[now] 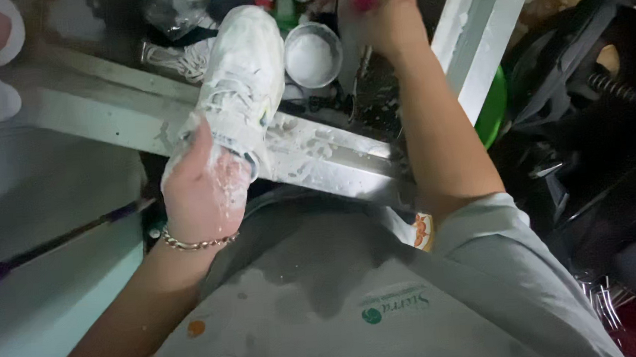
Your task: The person scrubs a white sneaker with a pink brush and a green brush, applying soap and rinsing it under a faucet. They then use a toothbrush to clean the shoe's laces and upper sections.
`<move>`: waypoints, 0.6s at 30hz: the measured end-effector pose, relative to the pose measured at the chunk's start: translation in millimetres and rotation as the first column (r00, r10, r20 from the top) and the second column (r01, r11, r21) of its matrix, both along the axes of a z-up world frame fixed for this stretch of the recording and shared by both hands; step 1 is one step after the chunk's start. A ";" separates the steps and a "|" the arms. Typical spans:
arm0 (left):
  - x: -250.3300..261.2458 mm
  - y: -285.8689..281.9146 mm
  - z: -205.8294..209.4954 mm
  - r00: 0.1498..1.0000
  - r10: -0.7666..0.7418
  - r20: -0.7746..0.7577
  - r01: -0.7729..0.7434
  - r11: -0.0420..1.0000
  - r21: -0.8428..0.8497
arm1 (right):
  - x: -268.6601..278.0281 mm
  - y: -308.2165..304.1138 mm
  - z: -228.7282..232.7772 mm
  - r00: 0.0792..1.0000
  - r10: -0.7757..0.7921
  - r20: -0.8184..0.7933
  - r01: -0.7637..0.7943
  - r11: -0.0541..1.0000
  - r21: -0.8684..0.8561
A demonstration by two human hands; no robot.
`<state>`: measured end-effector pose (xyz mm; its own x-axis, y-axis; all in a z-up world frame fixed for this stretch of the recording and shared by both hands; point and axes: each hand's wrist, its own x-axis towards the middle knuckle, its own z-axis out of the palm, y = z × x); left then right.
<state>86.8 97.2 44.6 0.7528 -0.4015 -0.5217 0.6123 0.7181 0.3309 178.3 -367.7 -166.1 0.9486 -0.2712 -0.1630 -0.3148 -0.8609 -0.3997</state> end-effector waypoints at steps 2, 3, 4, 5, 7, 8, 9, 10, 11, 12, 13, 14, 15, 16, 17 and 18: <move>-0.1 -1.6 -7.2 0.998 -0.026 0.054 0.018 0.990 0.139 | 18.9 8.1 -3.6 0.873 -0.178 -0.453 0.142 0.983 -0.112; 1.3 -1.8 -6.5 0.998 -0.027 0.060 0.019 0.991 0.135 | 27.1 8.5 -15.0 0.876 -0.181 -0.447 0.145 0.983 -0.115; 1.2 -1.6 -5.2 0.997 -0.071 0.036 0.064 0.983 0.171 | 33.3 9.9 -27.2 0.863 -0.139 -0.486 0.097 0.989 -0.111; 1.1 -1.6 -4.1 0.993 -0.114 0.011 0.109 0.973 0.205 | 39.4 10.9 -39.7 0.846 -0.098 -0.525 0.050 0.993 -0.104; -5.2 3.2 -16.7 0.996 -0.070 -0.049 0.079 0.975 0.208 | 52.4 31.8 -8.0 0.840 -0.103 -0.533 0.086 0.995 -0.057; -8.4 5.3 -22.6 0.994 -0.024 -0.111 0.048 0.975 0.217 | 58.7 42.2 8.0 0.833 -0.103 -0.543 0.119 0.993 -0.007; -7.7 9.0 -26.6 0.994 -0.026 -0.108 0.049 0.976 0.214 | 68.5 38.6 -7.8 0.834 -0.106 -0.541 0.121 0.993 -0.009; -6.7 13.3 -31.0 0.993 -0.101 -0.065 0.104 0.993 0.047 | 78.8 35.5 -23.9 0.861 -0.034 -0.507 0.031 0.999 -0.015; -5.7 18.0 -35.6 0.986 -0.168 -0.009 0.166 0.979 -0.118 | 89.1 32.7 -40.0 0.881 0.040 -0.472 -0.059 0.998 -0.024; -10.0 18.8 -35.5 0.986 -0.167 -0.008 0.165 0.979 -0.116 | 95.2 36.4 -40.8 0.881 0.041 -0.471 -0.059 0.998 -0.023; -14.1 20.0 -35.4 0.989 -0.138 -0.055 0.128 0.980 -0.155 | 101.5 40.4 -41.5 0.910 0.093 -0.404 -0.100 0.995 0.004; -17.2 21.5 -35.5 0.989 -0.108 -0.101 0.088 0.978 -0.191 | 109.4 45.0 -42.1 0.932 0.144 -0.331 -0.143 0.989 0.028; -23.1 26.5 -47.2 0.989 -0.107 -0.098 0.087 0.978 -0.188 | 119.0 54.3 -39.3 0.933 0.146 -0.328 -0.144 0.989 0.030; -29.8 32.2 -58.4 0.976 -0.111 -0.186 0.076 0.980 -0.184 | 128.3 65.2 -36.9 0.897 0.330 -0.295 -0.293 0.942 0.162; -36.6 38.3 -69.6 0.955 -0.113 -0.273 0.065 0.982 -0.179 | 137.3 76.5 -34.6 0.833 0.500 -0.236 -0.433 0.856 0.284; -36.3 43.3 -83.1 0.957 -0.106 -0.269 0.060 0.983 -0.175 | 140.0 83.9 -42.8 0.831 0.505 -0.231 -0.439 0.852 0.285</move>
